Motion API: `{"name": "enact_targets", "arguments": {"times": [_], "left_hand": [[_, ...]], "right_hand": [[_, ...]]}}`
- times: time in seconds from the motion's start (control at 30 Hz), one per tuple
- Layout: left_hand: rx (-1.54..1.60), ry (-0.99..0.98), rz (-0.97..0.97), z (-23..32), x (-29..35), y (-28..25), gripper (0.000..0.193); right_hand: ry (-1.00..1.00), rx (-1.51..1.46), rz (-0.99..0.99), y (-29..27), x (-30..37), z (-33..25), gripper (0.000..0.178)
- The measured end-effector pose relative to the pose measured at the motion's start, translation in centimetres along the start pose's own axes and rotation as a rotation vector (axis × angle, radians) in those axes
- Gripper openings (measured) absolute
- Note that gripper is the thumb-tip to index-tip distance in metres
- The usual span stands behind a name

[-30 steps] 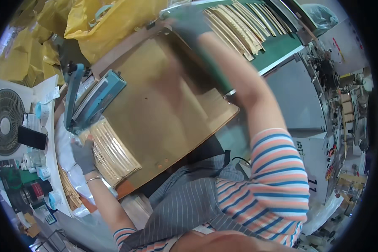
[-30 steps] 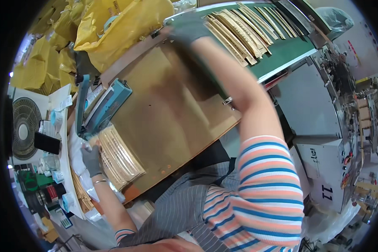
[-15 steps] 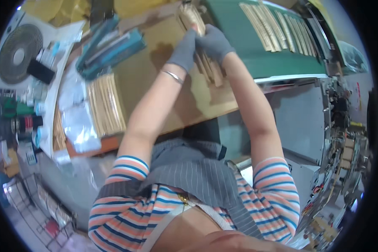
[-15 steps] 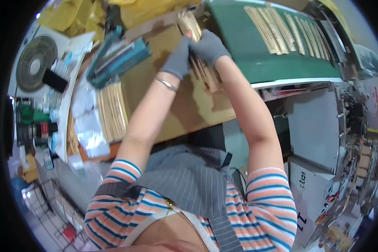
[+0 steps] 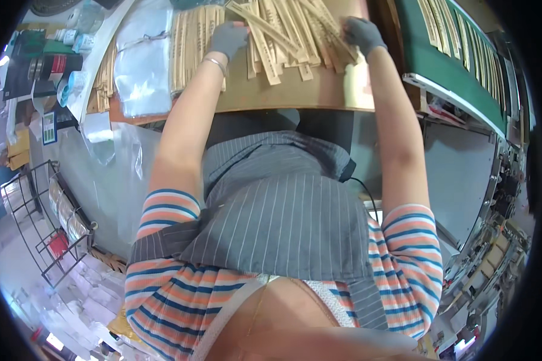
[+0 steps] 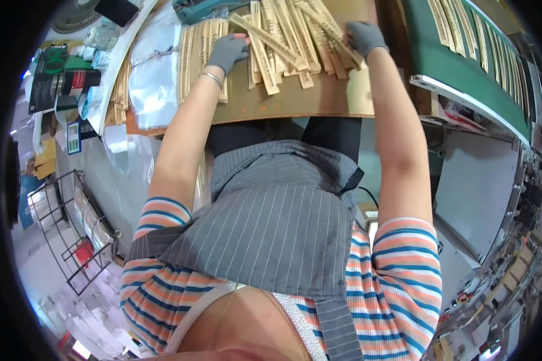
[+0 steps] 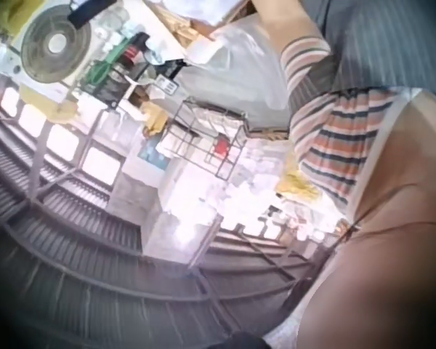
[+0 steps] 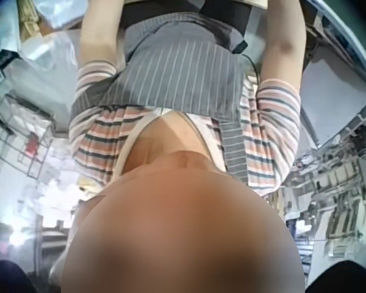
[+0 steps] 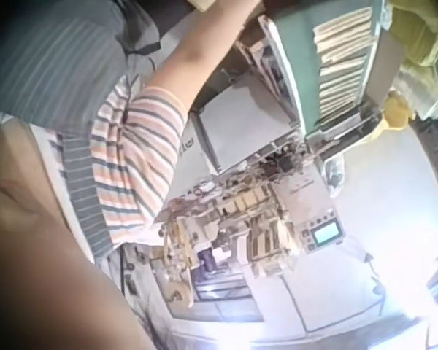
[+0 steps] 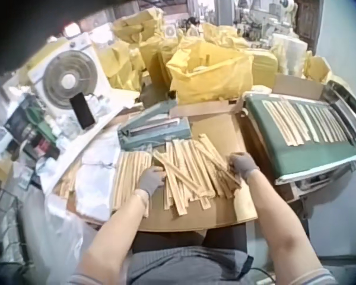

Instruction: Packing and sealing bundles of wooden sticks into plastic bags using a heat sealer in a factory setting.

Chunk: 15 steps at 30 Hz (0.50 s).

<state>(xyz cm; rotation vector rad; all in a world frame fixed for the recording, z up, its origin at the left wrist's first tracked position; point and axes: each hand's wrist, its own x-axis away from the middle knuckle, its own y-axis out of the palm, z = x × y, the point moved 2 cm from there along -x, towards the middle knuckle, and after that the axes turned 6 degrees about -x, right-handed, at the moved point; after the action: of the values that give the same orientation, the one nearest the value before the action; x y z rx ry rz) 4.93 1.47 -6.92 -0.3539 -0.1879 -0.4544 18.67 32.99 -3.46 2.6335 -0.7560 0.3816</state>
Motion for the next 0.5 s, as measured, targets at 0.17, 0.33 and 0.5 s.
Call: {"name": "enact_targets", "arguments": {"times": [0.17, 0.33, 0.5], "left_hand": [[-0.39, 0.166, 0.122, 1.1, 1.8, -0.3, 0.06], [-0.623, 0.177, 0.171, 3.6, 3.7, 1.0, 0.064], [-0.748, 0.303, 0.281, 3.4, 4.2, 1.0, 0.044]], "right_hand": [[-0.462, 0.598, 0.17, 2.1, 4.1, -0.5, 0.029], [-0.468, 1.455, -0.059, 14.2, 8.3, 1.7, 0.041], [-0.4, 1.174, 0.055, 12.6, 6.1, 1.6, 0.026]]}}
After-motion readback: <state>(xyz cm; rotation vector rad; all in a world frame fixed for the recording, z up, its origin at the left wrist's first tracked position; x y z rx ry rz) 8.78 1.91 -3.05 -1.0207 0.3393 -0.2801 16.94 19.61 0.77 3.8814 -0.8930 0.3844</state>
